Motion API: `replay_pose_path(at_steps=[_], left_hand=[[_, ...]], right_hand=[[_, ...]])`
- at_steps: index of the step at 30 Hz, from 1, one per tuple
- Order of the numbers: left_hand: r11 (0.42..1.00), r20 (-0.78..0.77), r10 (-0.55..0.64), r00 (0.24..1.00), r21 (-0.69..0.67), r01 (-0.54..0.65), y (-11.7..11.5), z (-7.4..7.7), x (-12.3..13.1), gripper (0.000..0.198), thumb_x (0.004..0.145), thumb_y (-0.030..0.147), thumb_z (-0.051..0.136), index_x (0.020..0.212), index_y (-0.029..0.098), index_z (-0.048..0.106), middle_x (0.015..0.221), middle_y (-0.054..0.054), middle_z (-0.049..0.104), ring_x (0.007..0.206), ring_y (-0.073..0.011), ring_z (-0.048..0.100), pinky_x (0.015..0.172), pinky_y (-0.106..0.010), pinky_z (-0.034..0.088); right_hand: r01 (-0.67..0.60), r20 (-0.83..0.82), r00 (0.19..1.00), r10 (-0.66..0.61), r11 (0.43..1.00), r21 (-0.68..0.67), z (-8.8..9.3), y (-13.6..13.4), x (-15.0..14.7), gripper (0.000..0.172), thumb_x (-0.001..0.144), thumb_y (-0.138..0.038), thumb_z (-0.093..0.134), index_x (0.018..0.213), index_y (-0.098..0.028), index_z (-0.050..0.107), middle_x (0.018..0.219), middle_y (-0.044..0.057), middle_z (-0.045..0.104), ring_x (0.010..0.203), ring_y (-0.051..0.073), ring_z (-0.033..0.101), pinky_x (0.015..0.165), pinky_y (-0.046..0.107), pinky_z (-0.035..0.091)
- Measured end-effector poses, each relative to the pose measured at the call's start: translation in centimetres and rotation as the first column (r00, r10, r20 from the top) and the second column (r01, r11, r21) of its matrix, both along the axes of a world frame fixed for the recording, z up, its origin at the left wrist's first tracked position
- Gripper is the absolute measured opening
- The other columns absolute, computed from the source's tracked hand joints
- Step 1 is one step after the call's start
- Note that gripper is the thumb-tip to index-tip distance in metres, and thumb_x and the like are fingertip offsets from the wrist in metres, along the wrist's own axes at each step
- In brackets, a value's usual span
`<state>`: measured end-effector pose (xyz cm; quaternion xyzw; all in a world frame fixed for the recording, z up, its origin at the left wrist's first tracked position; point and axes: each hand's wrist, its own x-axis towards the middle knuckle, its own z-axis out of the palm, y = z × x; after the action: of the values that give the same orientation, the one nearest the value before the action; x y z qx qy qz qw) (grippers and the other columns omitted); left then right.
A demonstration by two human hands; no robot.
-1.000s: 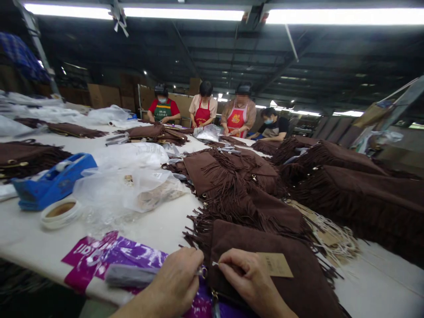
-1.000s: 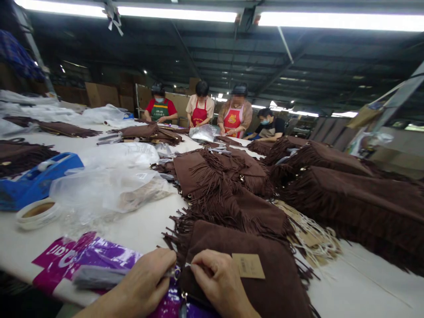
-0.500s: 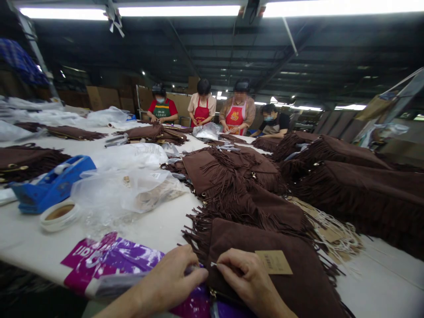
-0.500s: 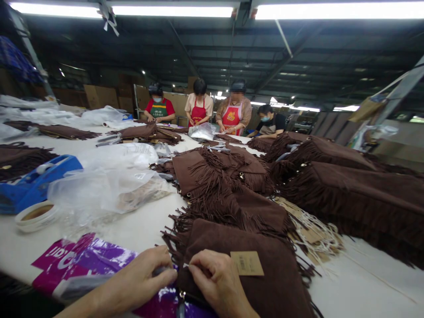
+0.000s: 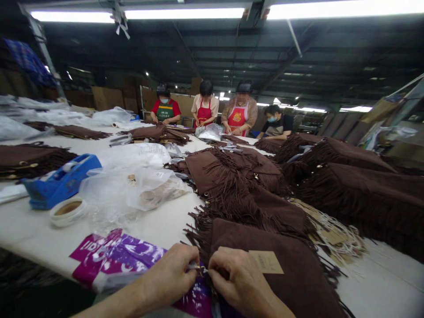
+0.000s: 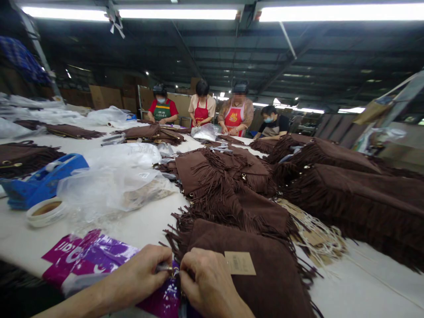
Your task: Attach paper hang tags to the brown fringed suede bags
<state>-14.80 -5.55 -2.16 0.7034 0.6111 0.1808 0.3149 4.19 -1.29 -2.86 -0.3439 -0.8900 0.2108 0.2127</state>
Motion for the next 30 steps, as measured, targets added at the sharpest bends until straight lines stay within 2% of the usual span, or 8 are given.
replay_pose_path(at_steps=[8, 12, 15, 18, 21, 25, 27, 30], left_hand=[[0.999, 0.019, -0.022, 1.0, 0.032, 0.022, -0.2, 0.4, 0.3, 0.011, 0.068, 0.01, 0.047, 0.068, 0.02, 0.052, 0.071, 0.002, 0.061, 0.071, -0.0164, 0.057, 0.062, -0.025, 0.036], [0.998, 0.004, -0.025, 1.0, 0.061, 0.024, -0.1, 0.3, 0.4, 0.011, 0.068, 0.011, 0.047, 0.07, 0.02, 0.053, 0.075, 0.0, 0.063, 0.074, -0.0178, 0.057, 0.065, -0.026, 0.037], [0.997, -0.025, -0.005, 1.0, 0.083, 0.007, 0.0, 0.0, 0.4, 0.011, 0.068, 0.011, 0.047, 0.07, 0.02, 0.052, 0.076, -0.001, 0.062, 0.075, -0.0182, 0.057, 0.067, -0.026, 0.037], [0.997, -0.019, -0.005, 1.0, 0.08, 0.006, 0.0, -0.1, 0.3, 0.009, 0.069, 0.012, 0.047, 0.07, 0.02, 0.053, 0.075, -0.001, 0.061, 0.074, -0.018, 0.057, 0.064, -0.026, 0.036], [0.998, 0.039, -0.023, 0.999, 0.065, 0.021, 0.0, 0.4, 0.4, 0.013, 0.068, 0.012, 0.047, 0.071, 0.019, 0.057, 0.075, -0.001, 0.064, 0.074, -0.0179, 0.059, 0.063, -0.026, 0.036], [0.992, 0.16, -0.096, 0.982, 0.098, 0.081, 0.1, 1.0, 0.4, 0.024, 0.065, 0.008, 0.046, 0.078, 0.019, 0.063, 0.077, 0.001, 0.067, 0.075, -0.0165, 0.06, 0.065, -0.024, 0.036], [0.992, 0.172, -0.092, 0.981, 0.099, 0.076, 0.2, 0.8, 0.4, 0.022, 0.066, 0.009, 0.047, 0.077, 0.019, 0.063, 0.075, 0.001, 0.066, 0.073, -0.016, 0.058, 0.064, -0.024, 0.035], [0.995, 0.117, -0.016, 0.993, 0.097, 0.004, 0.1, 0.2, 0.4, 0.012, 0.067, 0.011, 0.048, 0.071, 0.018, 0.057, 0.073, 0.001, 0.062, 0.072, -0.0166, 0.055, 0.063, -0.026, 0.033]], right_hand=[[0.006, 0.255, 0.967, -0.019, 0.999, 0.051, 2.0, 0.4, -1.2, 0.014, 0.074, -0.014, 0.059, 0.071, -0.024, 0.069, 0.07, 0.0, 0.071, 0.066, 0.016, 0.063, 0.056, 0.028, 0.027], [-0.012, 0.327, 0.945, -0.017, 0.996, 0.086, 2.6, 0.5, -1.6, 0.013, 0.077, -0.015, 0.061, 0.07, -0.022, 0.069, 0.072, 0.001, 0.071, 0.068, 0.017, 0.064, 0.055, 0.029, 0.025], [-0.02, 0.3, 0.954, 0.007, 0.999, 0.042, 2.3, 0.8, -1.7, 0.013, 0.08, -0.016, 0.064, 0.073, -0.022, 0.073, 0.079, 0.002, 0.071, 0.073, 0.017, 0.065, 0.057, 0.027, 0.03], [-0.048, 0.225, 0.972, 0.062, 0.997, -0.069, 1.8, 1.0, -1.6, 0.017, 0.078, -0.01, 0.065, 0.076, -0.023, 0.075, 0.077, 0.001, 0.072, 0.075, 0.017, 0.066, 0.062, 0.023, 0.036], [-0.062, 0.138, 0.987, 0.082, 0.987, -0.148, 1.7, 1.3, -1.4, 0.022, 0.073, -0.005, 0.065, 0.079, -0.024, 0.073, 0.075, -0.001, 0.073, 0.075, 0.017, 0.068, 0.063, 0.023, 0.037], [-0.079, 0.084, 0.992, 0.096, 0.979, -0.189, 2.3, 1.5, -1.2, 0.035, 0.07, -0.009, 0.068, 0.098, -0.029, 0.071, 0.082, -0.003, 0.076, 0.078, 0.017, 0.069, 0.063, 0.023, 0.035], [-0.061, 0.113, 0.99, 0.084, 0.979, -0.194, 2.5, 1.5, -1.3, 0.027, 0.069, -0.013, 0.072, 0.092, -0.027, 0.072, 0.078, -0.004, 0.075, 0.074, 0.017, 0.068, 0.06, 0.024, 0.032], [0.014, 0.134, 0.991, 0.012, 0.982, -0.191, 1.7, 1.3, -1.6, 0.012, 0.068, -0.015, 0.074, 0.075, -0.024, 0.069, 0.071, -0.004, 0.071, 0.07, 0.017, 0.065, 0.058, 0.024, 0.029]])
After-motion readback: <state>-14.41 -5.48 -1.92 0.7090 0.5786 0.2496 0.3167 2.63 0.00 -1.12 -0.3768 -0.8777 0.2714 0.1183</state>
